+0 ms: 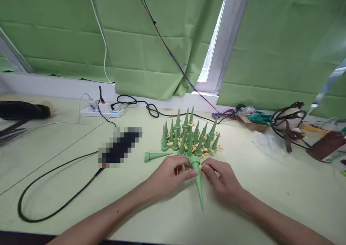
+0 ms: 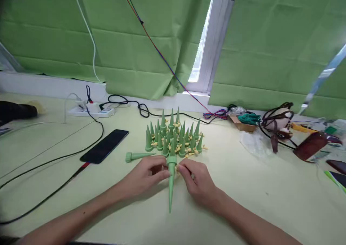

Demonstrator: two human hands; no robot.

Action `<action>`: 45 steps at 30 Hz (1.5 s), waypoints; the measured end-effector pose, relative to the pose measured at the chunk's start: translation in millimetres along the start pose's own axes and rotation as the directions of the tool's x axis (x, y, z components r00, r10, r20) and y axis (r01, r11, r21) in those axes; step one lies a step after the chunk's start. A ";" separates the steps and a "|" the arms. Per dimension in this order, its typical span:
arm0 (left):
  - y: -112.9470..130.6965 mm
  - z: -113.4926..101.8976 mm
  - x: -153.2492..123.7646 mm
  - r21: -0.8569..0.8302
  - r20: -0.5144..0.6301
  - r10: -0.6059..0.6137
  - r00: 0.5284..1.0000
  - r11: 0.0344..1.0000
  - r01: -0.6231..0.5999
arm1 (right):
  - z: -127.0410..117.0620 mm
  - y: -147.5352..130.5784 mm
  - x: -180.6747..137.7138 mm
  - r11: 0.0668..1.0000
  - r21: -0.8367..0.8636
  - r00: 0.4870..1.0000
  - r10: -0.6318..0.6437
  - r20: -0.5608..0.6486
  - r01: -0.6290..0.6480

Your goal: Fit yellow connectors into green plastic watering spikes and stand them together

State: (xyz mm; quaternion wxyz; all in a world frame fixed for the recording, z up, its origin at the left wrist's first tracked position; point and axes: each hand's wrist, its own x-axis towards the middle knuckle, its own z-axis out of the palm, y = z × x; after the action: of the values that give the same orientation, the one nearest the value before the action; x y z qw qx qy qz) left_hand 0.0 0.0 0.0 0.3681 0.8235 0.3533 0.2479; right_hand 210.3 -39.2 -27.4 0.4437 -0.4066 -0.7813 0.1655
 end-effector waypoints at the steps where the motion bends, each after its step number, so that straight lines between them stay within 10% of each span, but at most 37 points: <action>1: -0.6 0.3 0.8 0.006 -0.005 0.014 1.000 1.000 -0.014 | 0.6 -0.5 -0.7 1.000 -0.006 1.000 0.008 0.000 -0.008; 27: -12.1 5.3 -6.2 0.163 -0.046 0.465 0.884 0.877 -0.452 | 1.7 -5.1 -2.4 0.991 0.094 0.985 0.084 0.151 -0.099; 45: 2.8 0.1 -0.4 -0.175 0.085 0.002 0.996 0.984 0.013 | -2.5 -3.3 -3.4 0.998 0.048 0.999 0.033 -0.008 -0.032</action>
State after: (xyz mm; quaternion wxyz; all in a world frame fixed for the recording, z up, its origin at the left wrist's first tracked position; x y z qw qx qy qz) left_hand 0.9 -1.7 2.1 0.4548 0.7966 0.3164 0.2417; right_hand 211.7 -44.2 -25.9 0.4539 -0.4093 -0.7685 0.1894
